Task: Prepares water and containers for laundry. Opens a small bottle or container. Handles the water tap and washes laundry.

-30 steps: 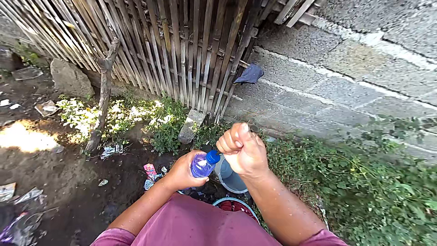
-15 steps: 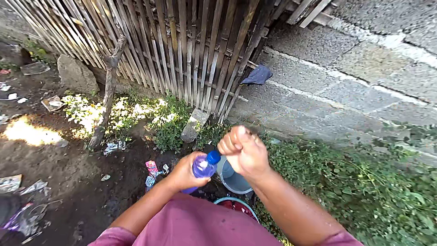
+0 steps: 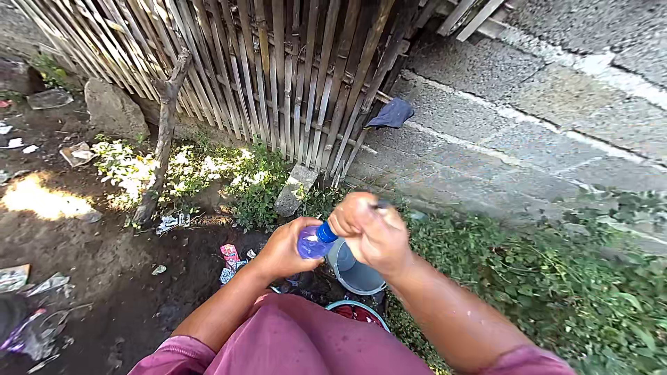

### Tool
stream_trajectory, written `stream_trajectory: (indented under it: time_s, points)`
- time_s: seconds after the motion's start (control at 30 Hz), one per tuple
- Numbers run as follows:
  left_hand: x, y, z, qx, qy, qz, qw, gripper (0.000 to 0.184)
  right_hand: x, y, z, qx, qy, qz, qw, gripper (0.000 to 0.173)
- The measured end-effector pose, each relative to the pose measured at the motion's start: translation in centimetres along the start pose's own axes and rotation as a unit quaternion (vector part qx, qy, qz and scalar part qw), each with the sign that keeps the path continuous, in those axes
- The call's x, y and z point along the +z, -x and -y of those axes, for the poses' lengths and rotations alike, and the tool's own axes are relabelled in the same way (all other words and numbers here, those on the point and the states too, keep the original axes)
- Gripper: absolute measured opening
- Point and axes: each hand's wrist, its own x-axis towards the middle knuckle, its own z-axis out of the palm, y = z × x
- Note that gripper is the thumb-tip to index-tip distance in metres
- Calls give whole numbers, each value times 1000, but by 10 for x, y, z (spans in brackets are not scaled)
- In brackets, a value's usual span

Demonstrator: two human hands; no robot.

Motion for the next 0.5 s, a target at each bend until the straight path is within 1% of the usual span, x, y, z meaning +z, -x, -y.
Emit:
stream_trajectory:
  time_s: [0.03,0.07,0.17,0.27,0.37,0.4,0.43,0.5]
  points:
    - [1,3,1,-12,2,4,1000,67,0,3,-14,28,-36,-20,999,38]
    - [0,2,2,-17,6,2,1000,67,-3,-1,-16,37,-61,-39,997,39]
    - [3,7,-2,-14,32,1,999,68,-7,-6,-1,30,-90,-82,992,41]
    - [0,0,3,31,45,1,998,78,-16,-10,3,28,-75,-88,993,40]
    - [-6,6,10,46,112,-4,993,92,-24,3,-9,66,-22,-67,995,31]
    - [-8,12,13,31,143,-22,989,94,-25,8,-14,74,-7,-62,995,33]
    - [-12,21,17,4,172,-50,984,95,-25,13,-20,81,5,-60,995,39]
    - [-29,45,23,-70,210,-113,969,91,-25,22,-32,97,30,-72,992,49]
